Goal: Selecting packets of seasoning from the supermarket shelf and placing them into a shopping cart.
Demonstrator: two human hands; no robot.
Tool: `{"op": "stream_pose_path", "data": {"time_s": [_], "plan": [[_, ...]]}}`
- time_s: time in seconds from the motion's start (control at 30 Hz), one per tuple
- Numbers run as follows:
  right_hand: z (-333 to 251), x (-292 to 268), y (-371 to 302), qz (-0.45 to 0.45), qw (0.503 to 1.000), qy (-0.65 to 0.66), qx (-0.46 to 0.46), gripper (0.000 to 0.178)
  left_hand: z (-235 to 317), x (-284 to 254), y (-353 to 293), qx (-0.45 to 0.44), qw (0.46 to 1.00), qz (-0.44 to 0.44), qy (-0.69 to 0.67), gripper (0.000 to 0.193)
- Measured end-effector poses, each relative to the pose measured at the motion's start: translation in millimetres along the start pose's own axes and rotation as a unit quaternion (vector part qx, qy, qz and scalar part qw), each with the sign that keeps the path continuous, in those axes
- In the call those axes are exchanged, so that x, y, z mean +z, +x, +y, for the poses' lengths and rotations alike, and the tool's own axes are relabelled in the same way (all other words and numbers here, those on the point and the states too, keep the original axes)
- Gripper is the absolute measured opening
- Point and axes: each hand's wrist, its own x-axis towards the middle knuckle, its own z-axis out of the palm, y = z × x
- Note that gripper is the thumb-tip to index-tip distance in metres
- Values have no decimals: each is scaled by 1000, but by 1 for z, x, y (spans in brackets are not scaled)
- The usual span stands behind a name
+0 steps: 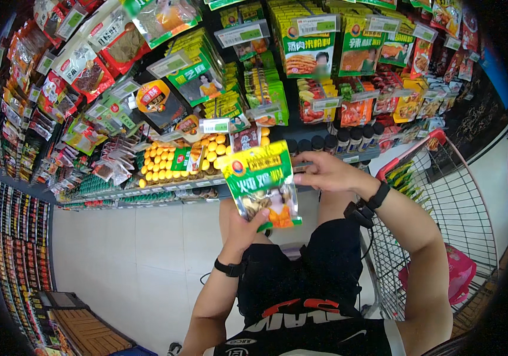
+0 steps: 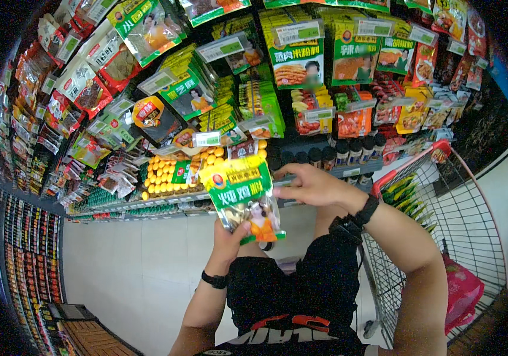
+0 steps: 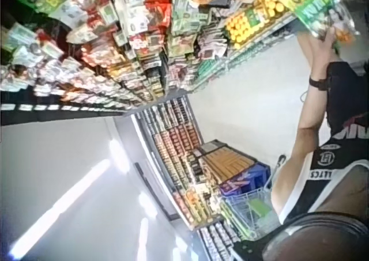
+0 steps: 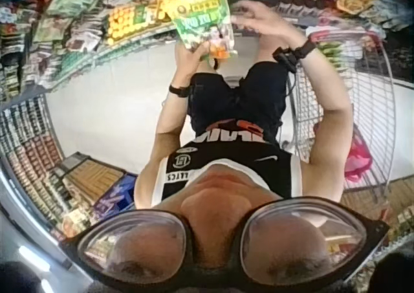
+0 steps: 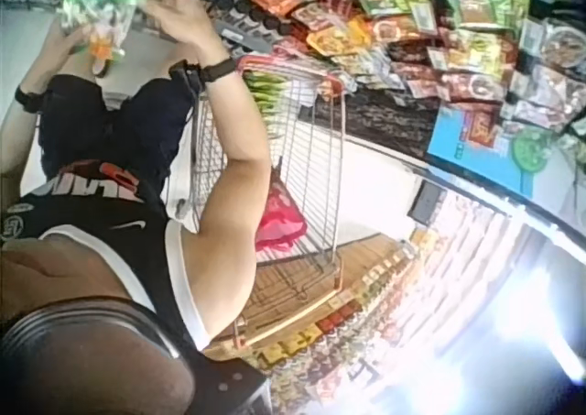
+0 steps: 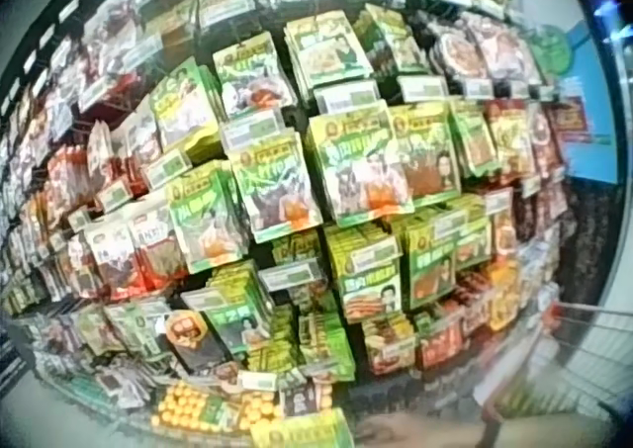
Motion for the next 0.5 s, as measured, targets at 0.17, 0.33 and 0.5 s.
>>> {"op": "stream_pose_path", "data": {"time_s": [0.17,0.33,0.5], "plan": [[21,25,9,-99,989,-102,-38,54,7,27,21,71,997,15,-20,51],[21,23,0,-143,982,114,-49,32,11,38,29,39,999,24,14,47],[23,19,5,-126,987,-70,-69,29,10,36,28,1,999,44,9,43]]}}
